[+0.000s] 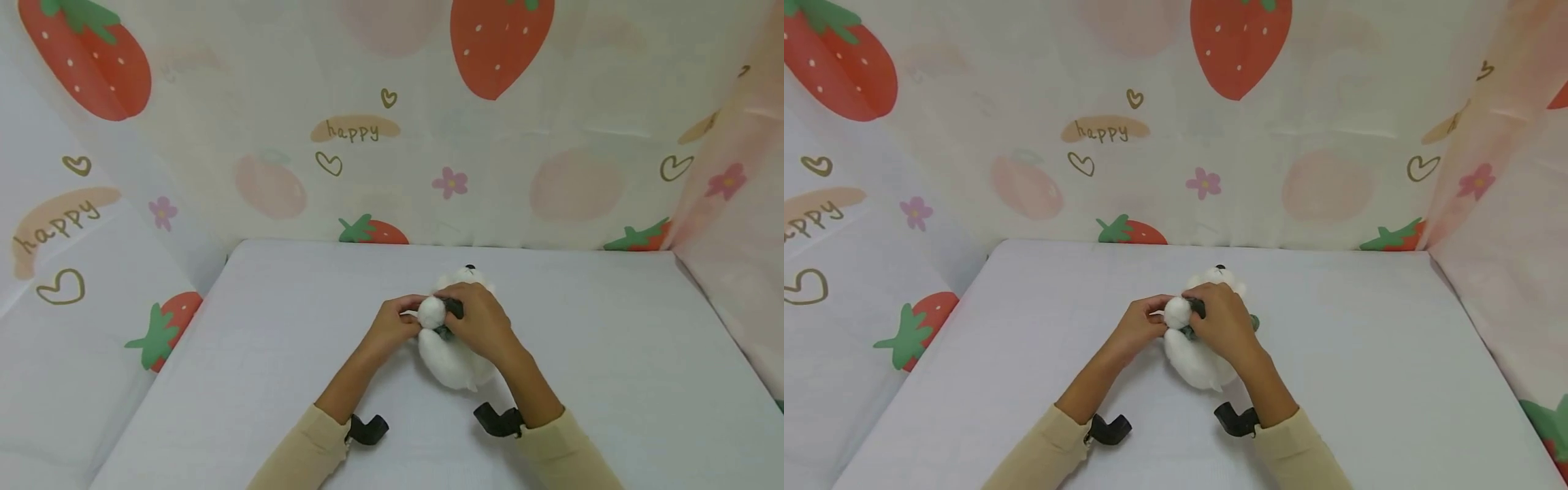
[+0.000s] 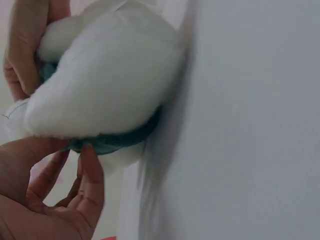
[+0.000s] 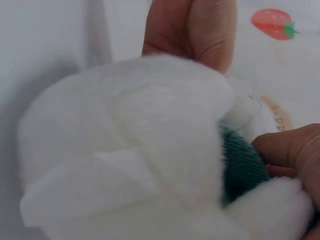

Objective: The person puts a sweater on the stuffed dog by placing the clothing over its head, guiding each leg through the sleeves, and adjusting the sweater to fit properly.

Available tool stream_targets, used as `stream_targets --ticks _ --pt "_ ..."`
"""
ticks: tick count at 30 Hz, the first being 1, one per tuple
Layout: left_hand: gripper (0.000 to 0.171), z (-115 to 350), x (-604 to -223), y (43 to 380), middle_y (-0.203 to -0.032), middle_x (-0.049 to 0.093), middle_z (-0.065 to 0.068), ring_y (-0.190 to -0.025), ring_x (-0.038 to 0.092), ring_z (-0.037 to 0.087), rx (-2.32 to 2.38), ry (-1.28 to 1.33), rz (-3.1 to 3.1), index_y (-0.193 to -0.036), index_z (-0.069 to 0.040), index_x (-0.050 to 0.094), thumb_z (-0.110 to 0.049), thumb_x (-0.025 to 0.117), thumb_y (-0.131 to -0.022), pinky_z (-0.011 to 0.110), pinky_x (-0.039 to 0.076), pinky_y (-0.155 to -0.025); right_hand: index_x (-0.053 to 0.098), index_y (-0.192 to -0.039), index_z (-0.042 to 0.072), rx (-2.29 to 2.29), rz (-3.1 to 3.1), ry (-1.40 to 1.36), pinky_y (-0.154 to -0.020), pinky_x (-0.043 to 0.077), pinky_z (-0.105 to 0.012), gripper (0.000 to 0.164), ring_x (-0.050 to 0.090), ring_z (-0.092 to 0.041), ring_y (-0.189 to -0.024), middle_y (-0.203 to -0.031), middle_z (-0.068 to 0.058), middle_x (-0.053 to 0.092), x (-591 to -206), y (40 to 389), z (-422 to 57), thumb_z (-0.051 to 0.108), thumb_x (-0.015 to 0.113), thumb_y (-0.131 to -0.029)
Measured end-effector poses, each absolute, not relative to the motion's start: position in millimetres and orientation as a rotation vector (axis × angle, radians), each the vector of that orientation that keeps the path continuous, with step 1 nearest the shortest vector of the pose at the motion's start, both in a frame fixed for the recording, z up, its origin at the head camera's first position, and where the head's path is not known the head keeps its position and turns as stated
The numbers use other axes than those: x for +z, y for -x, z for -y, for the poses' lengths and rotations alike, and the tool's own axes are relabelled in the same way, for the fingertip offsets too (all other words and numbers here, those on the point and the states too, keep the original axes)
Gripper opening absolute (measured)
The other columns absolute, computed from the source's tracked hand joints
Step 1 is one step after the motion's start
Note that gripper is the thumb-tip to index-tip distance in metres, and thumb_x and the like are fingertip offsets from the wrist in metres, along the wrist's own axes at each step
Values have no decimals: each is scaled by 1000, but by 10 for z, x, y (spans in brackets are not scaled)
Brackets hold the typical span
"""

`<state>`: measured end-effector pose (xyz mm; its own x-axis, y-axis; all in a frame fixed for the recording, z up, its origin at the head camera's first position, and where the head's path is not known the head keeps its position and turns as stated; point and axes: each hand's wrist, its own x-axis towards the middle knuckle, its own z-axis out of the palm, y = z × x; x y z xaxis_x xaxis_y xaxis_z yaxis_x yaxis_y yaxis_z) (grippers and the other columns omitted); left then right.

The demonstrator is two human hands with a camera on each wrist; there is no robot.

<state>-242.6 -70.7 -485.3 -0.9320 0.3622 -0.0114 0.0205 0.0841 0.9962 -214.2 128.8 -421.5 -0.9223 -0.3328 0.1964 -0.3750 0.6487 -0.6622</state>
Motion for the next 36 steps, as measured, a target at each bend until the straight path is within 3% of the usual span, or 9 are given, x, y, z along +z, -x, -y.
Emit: stream_targets --ticks 7,12,18,25,29,32,36 --pt "51 799 -4561 2372 -124 65 4 -112 59 26 1772 -651 -2362 -137 -22 64 0 64 -91 41 52 -88 70 -127 7 1392 2752 -620 -100 48 -54 32 62 -33 -120 -129 -10 68 -4073 2124 -1500 9 67 -96" --pt "40 747 -4441 2279 -116 67 -1 -112 55 17 1609 -859 -2530 -133 -26 67 -22 74 -94 54 47 -93 71 -126 6 1417 2734 -524 -91 54 -51 27 68 -31 -107 -124 -11 70 -3982 2129 -1696 13 64 -100" --pt "42 660 -4365 2171 -109 63 -12 -108 53 12 1512 -1018 -2704 -125 -21 72 -30 84 -86 38 46 -93 71 -125 4 1442 2706 -431 -91 54 -50 28 71 -29 -106 -119 -12 72 -3959 2135 -1794 18 62 -103" --pt "47 621 -4289 2068 -120 58 -8 -117 49 13 1447 -1182 -2825 -128 -22 71 -33 85 -84 36 48 -97 62 -135 1 1873 2558 -660 -95 52 -25 32 64 -29 -120 -129 -17 66 -3997 2162 -1741 12 57 -105" --pt "43 608 -4300 2068 -123 62 -8 -116 54 11 1390 -1254 -2801 -126 -21 70 -31 83 -87 31 49 -97 57 -141 2 2094 2453 -705 -100 48 -23 37 59 -28 -128 -139 -17 60 -4002 2175 -1717 8 54 -105" --pt "39 598 -4325 2077 -121 66 -7 -104 57 8 1299 -1244 -2796 -125 -20 69 -30 80 -90 28 51 -89 59 -138 3 2044 2448 -631 -99 49 -24 35 61 -26 -125 -137 -16 62 -3972 2159 -1739 11 57 -104" --pt "38 595 -4339 2069 -118 68 -4 -92 58 9 1152 -1204 -2818 -125 -18 69 -30 79 -91 26 51 -78 70 -120 2 1709 2604 -430 -86 55 -29 27 68 -25 -104 -116 -12 71 -3917 2109 -1824 20 63 -102"
